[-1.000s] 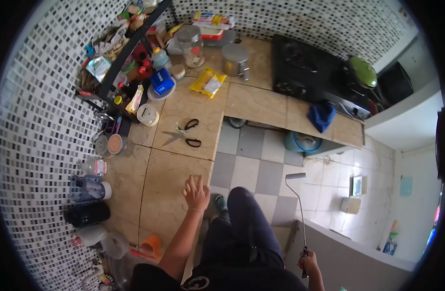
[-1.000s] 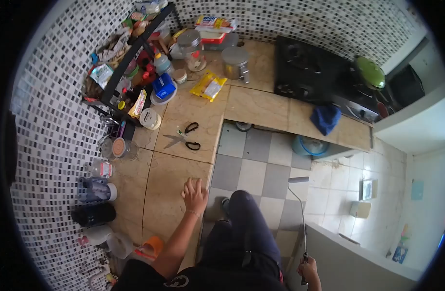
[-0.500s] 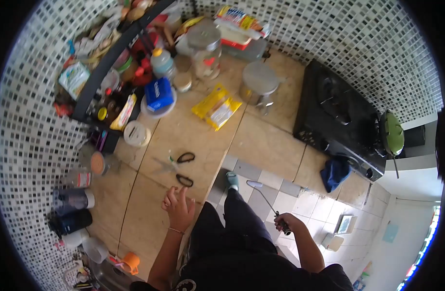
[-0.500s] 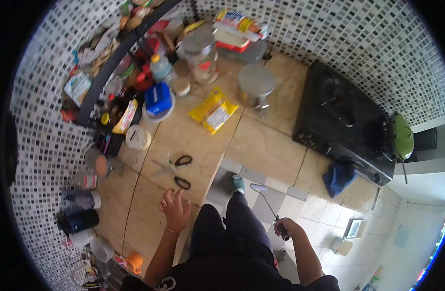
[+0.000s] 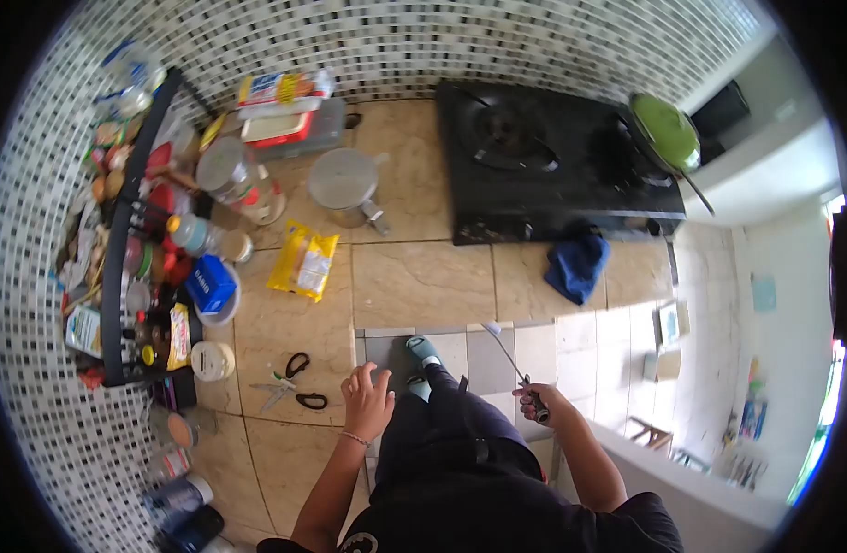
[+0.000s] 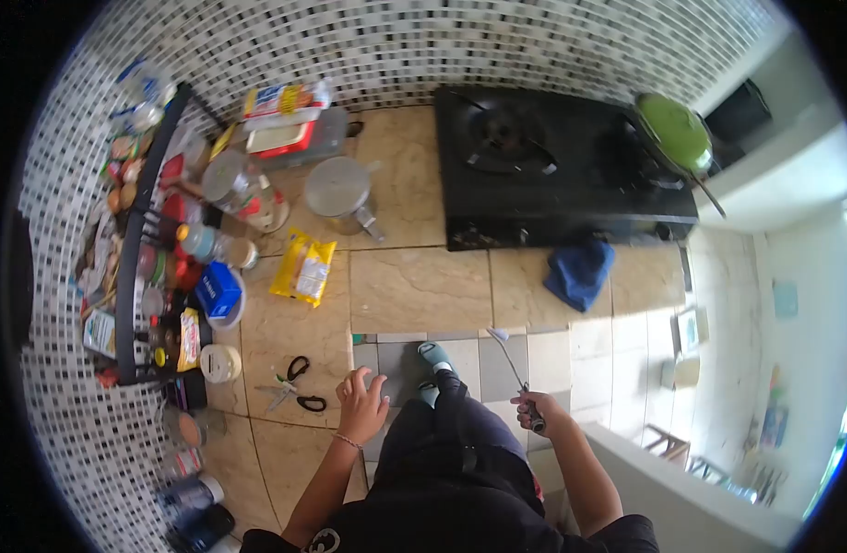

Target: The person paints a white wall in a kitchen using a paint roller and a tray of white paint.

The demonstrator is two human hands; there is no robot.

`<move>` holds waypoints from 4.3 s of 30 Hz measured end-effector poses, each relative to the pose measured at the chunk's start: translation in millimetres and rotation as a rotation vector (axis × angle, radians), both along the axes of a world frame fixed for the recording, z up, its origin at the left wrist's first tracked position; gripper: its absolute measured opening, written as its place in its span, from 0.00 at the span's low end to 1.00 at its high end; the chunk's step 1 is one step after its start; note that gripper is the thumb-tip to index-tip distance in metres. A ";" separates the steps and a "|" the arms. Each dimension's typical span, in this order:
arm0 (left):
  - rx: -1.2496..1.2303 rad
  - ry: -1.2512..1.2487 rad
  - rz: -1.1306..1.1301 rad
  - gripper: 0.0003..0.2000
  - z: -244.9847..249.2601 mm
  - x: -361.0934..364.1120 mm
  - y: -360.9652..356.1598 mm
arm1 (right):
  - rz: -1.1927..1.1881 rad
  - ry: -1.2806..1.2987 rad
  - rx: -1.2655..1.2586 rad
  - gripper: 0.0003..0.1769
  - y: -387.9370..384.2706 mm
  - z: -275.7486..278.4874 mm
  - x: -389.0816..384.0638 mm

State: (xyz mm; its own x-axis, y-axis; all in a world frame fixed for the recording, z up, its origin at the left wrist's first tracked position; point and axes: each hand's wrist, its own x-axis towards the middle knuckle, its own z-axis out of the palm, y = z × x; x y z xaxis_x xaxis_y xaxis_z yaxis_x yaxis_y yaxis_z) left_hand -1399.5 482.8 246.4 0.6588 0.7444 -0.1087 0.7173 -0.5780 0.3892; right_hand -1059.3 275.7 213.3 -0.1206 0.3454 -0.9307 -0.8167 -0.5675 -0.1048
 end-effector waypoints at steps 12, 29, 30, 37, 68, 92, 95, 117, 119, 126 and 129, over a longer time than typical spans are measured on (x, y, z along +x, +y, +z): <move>-0.415 0.422 -0.352 0.23 -58.6 49.0 -37.0 | -1.003 0.198 -0.056 0.19 -203.2 3.2 -72.0; -0.383 0.590 -0.885 0.19 -69.5 421.9 -136.3 | -0.919 -0.095 -0.231 0.06 -391.8 9.9 123.4; -0.359 0.541 -0.944 0.18 -52.6 460.0 -151.4 | -0.805 -0.168 -0.199 0.07 -411.5 44.8 139.7; -0.675 0.203 -0.996 0.15 26.8 652.0 -223.4 | 0.012 -0.841 -0.372 0.20 -487.0 190.5 223.6; -0.346 0.778 -1.236 0.19 -240.1 1446.9 -571.6 | -1.426 -0.048 0.032 0.10 -735.1 -230.7 896.1; -0.020 1.302 -1.108 0.31 -374.0 1538.1 -671.7 | -0.382 -0.452 -0.801 0.31 -766.1 -409.3 1227.6; 0.033 1.307 -1.131 0.27 -369.6 1544.6 -681.1 | -0.470 -0.492 -0.770 0.32 -767.1 -412.2 1232.8; 0.059 1.261 -1.136 0.21 -382.0 1544.7 -689.3 | -0.851 -0.805 -0.663 0.32 -667.0 -392.5 1085.8; 0.052 1.260 -1.140 0.20 -382.4 1544.8 -688.4 | -0.859 -0.751 -0.671 0.32 -655.9 -379.2 1060.5; 0.081 1.261 -1.159 0.20 -381.2 1545.5 -694.2 | -0.687 -0.532 -0.701 0.32 -655.6 -377.6 1034.8; 0.123 1.259 -1.176 0.19 -377.8 1545.3 -695.9 | -0.657 -0.587 -0.754 0.31 -662.2 -385.3 1057.8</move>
